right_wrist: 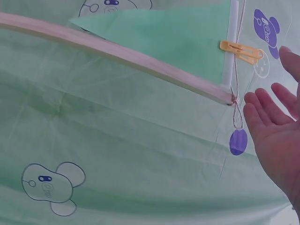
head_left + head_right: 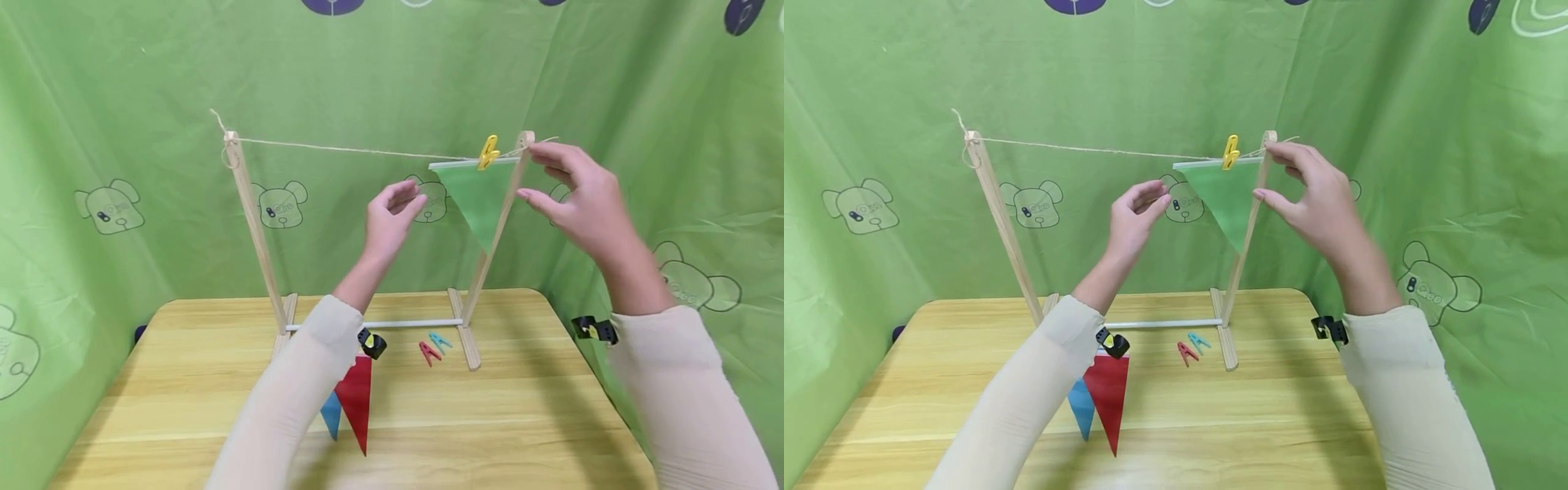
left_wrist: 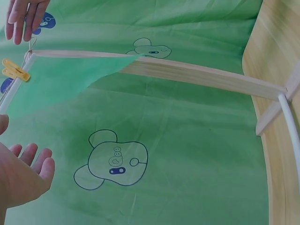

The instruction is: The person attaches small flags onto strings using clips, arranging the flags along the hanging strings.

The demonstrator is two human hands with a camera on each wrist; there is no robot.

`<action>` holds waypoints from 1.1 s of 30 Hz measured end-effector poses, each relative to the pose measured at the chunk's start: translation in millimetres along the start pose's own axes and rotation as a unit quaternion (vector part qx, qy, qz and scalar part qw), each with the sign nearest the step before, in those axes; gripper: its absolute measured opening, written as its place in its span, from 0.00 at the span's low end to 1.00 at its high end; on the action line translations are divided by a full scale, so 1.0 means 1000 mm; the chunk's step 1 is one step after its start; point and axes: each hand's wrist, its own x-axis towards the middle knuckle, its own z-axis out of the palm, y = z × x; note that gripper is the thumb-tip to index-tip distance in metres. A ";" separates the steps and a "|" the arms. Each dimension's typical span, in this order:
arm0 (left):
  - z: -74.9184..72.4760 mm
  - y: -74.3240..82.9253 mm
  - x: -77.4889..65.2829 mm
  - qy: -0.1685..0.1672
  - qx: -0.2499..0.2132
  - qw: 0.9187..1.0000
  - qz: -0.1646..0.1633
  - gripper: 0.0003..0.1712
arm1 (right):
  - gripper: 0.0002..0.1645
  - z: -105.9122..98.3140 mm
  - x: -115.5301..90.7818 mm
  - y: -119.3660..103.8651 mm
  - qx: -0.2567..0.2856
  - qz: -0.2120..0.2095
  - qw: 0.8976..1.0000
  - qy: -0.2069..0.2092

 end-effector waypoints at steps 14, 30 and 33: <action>-0.022 -0.006 -0.030 -0.030 0.052 0.998 0.024 0.31 | 0.47 0.025 -0.037 0.003 0.105 0.003 0.994 0.026; -0.057 -0.025 -0.075 -0.061 0.180 0.981 0.043 0.36 | 0.49 0.077 -0.084 0.028 0.152 0.036 0.988 0.012; -0.063 -0.029 -0.083 -0.071 0.205 0.975 0.049 0.35 | 0.48 0.088 -0.094 0.032 0.160 0.041 0.986 0.006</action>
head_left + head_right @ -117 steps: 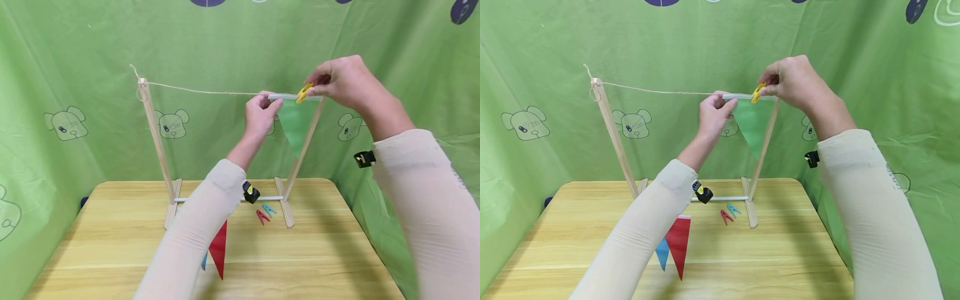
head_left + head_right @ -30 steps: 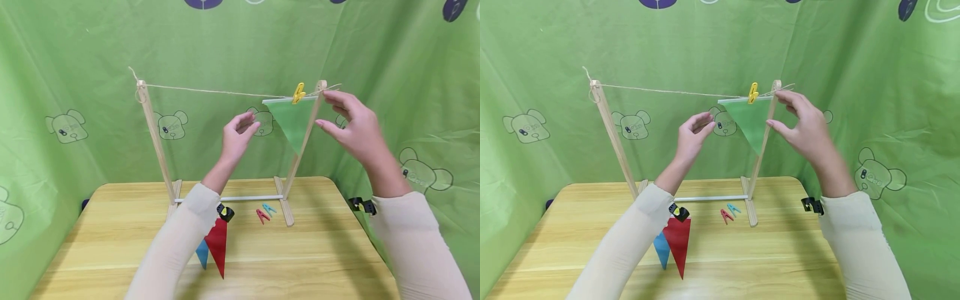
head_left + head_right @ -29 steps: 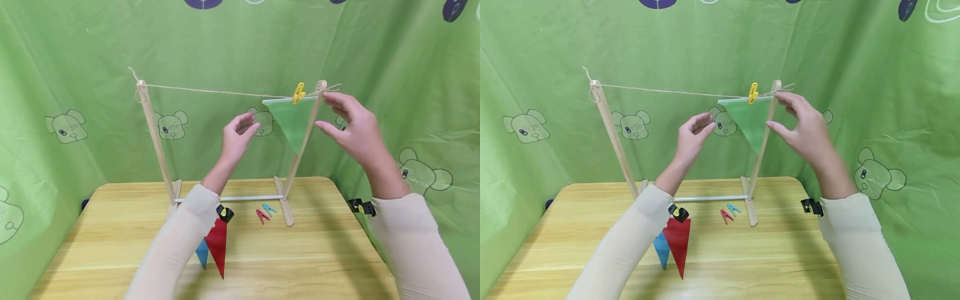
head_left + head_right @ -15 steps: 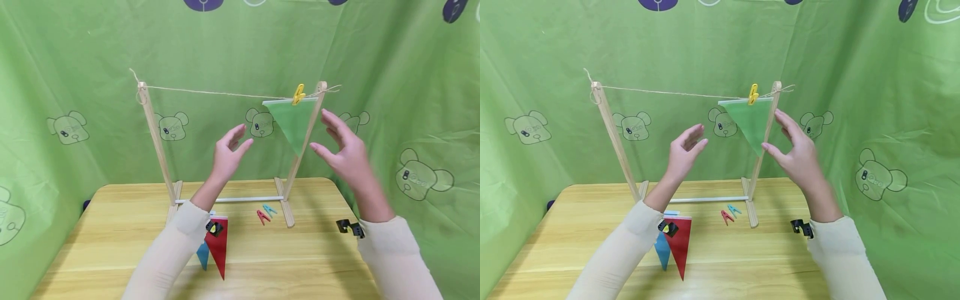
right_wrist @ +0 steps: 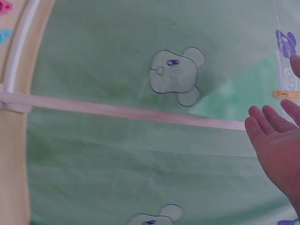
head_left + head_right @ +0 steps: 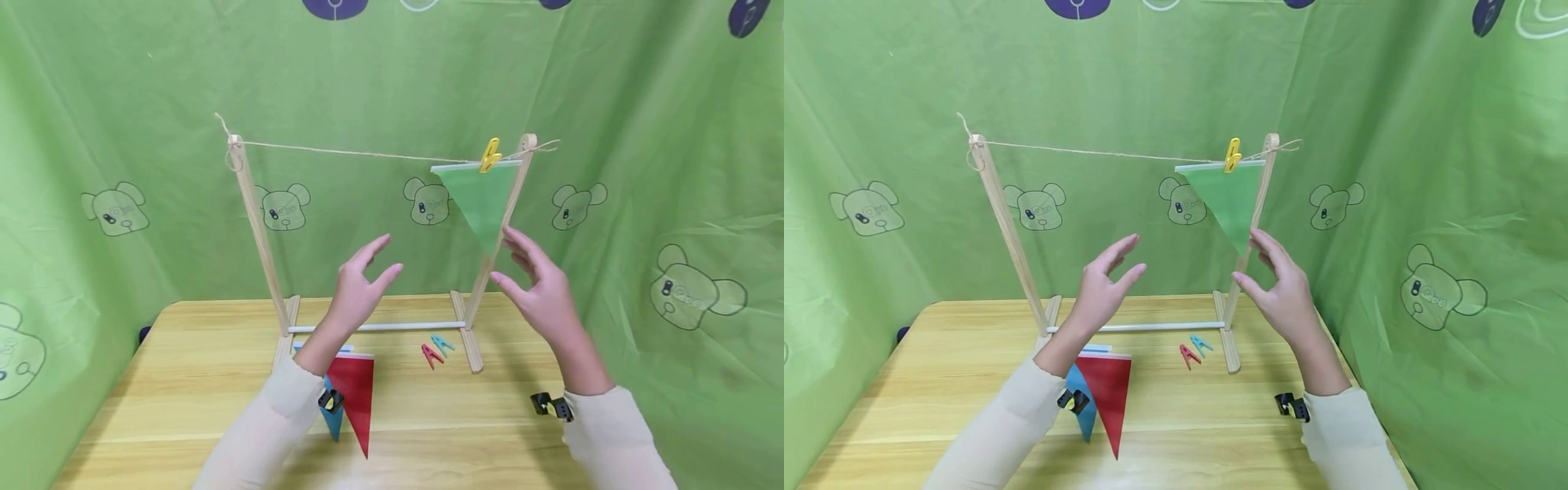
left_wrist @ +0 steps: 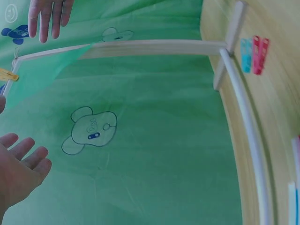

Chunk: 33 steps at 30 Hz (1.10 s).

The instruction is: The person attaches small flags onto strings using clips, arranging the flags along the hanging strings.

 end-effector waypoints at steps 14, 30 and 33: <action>-0.013 -0.030 -0.037 -0.030 0.131 0.989 0.061 0.35 | 0.43 0.048 -0.038 0.038 0.002 0.046 0.999 -0.027; -0.026 -0.073 -0.074 -0.067 0.179 0.981 0.018 0.34 | 0.39 0.091 -0.072 0.084 0.005 0.130 0.989 -0.073; -0.028 -0.081 -0.080 -0.080 0.194 0.978 -0.002 0.34 | 0.39 0.098 -0.077 0.092 0.005 0.132 0.988 -0.080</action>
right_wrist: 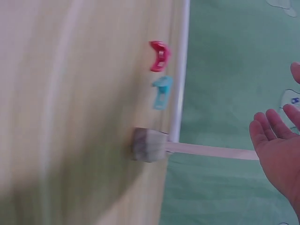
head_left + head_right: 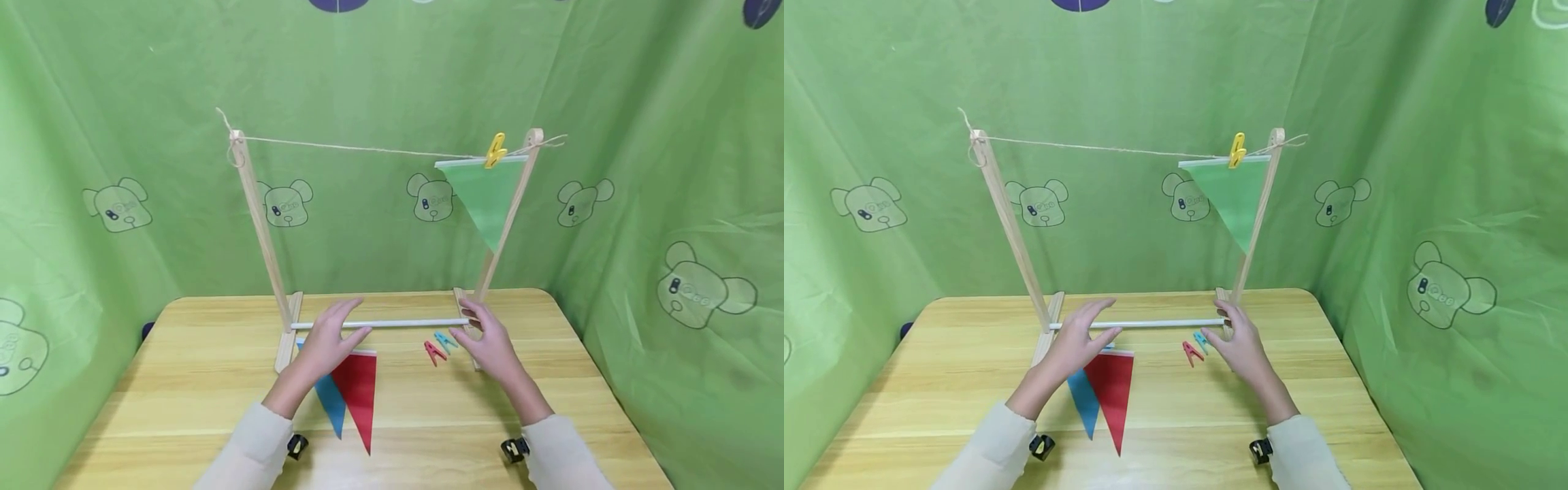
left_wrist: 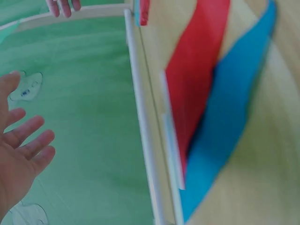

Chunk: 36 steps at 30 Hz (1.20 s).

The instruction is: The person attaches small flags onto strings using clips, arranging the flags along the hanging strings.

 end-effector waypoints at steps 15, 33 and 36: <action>0.009 -0.037 -0.029 -0.064 0.060 0.994 -0.064 0.33 | 0.38 0.026 -0.011 0.020 -0.040 0.032 0.997 -0.052; 0.017 -0.072 -0.041 -0.082 0.068 0.987 -0.121 0.34 | 0.42 0.043 -0.020 0.025 -0.087 0.086 0.988 -0.092; 0.017 -0.074 -0.041 -0.084 0.061 0.987 -0.126 0.34 | 0.41 0.047 -0.021 0.026 -0.086 0.099 0.987 -0.097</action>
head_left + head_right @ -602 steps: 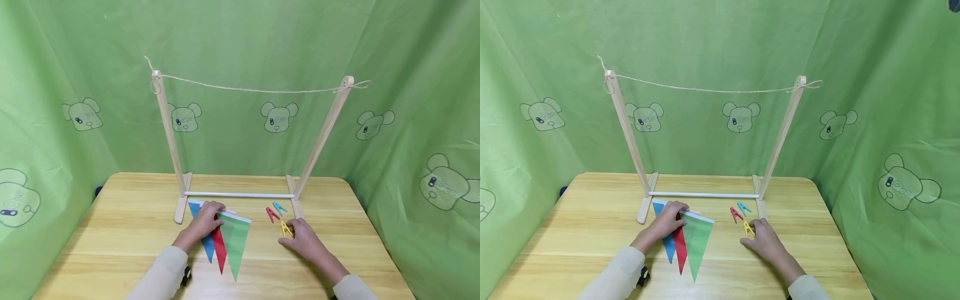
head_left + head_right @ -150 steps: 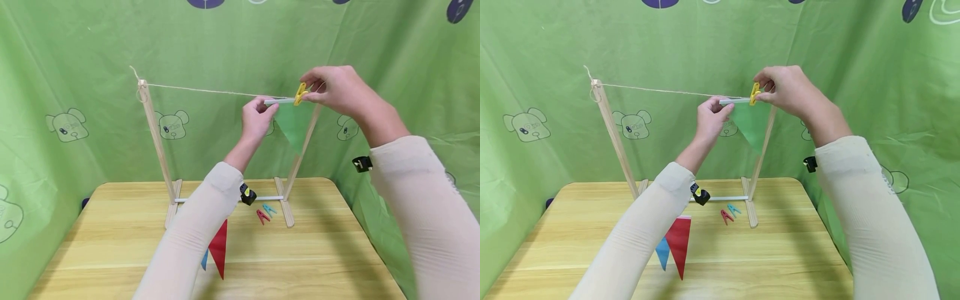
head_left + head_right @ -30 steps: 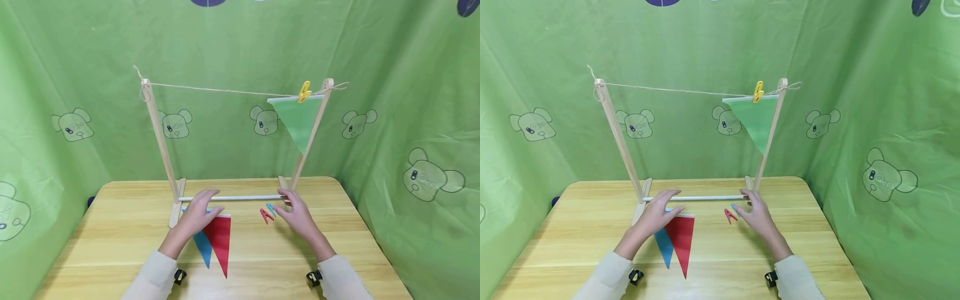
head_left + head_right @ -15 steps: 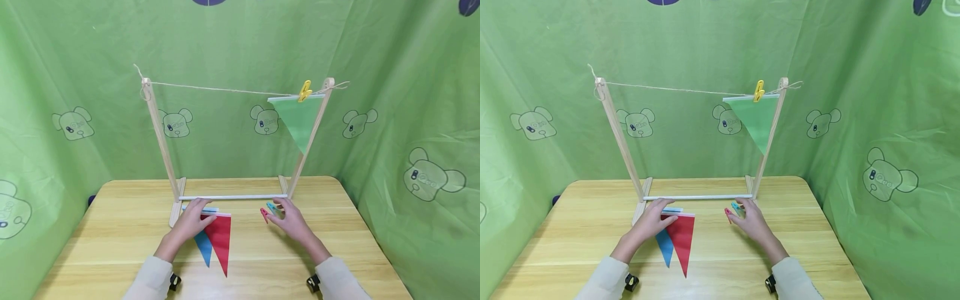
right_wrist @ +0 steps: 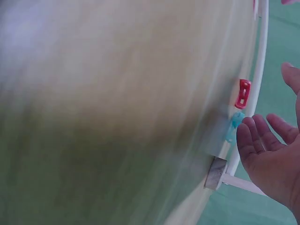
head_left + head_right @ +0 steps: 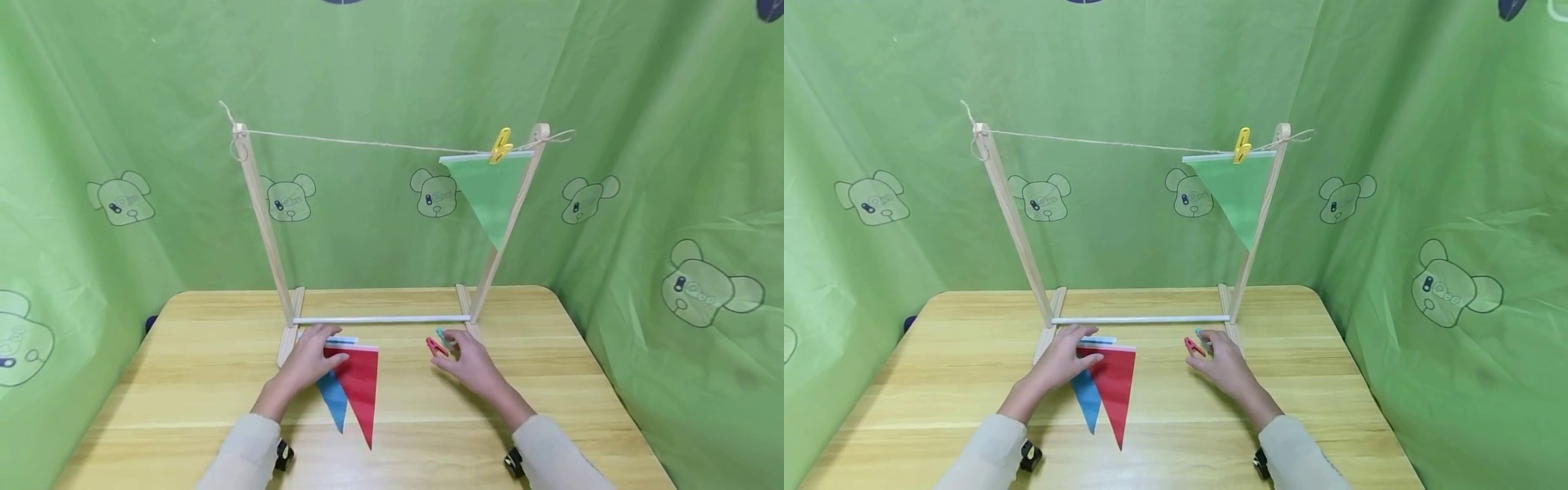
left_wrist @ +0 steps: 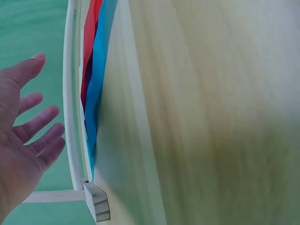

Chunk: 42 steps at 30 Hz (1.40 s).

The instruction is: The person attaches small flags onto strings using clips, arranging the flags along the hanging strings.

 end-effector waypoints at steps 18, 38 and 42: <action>0.007 -0.010 0.011 0.014 -0.014 1.000 0.012 0.25 | 0.38 0.009 0.004 0.002 -0.083 -0.023 0.996 0.019; 0.014 -0.017 0.013 0.005 -0.006 1.000 0.009 0.18 | 0.41 0.016 0.009 0.007 -0.142 -0.046 0.989 0.002; 0.014 -0.017 0.013 0.005 -0.001 1.000 0.008 0.18 | 0.41 0.017 0.010 0.008 -0.139 -0.047 0.989 0.005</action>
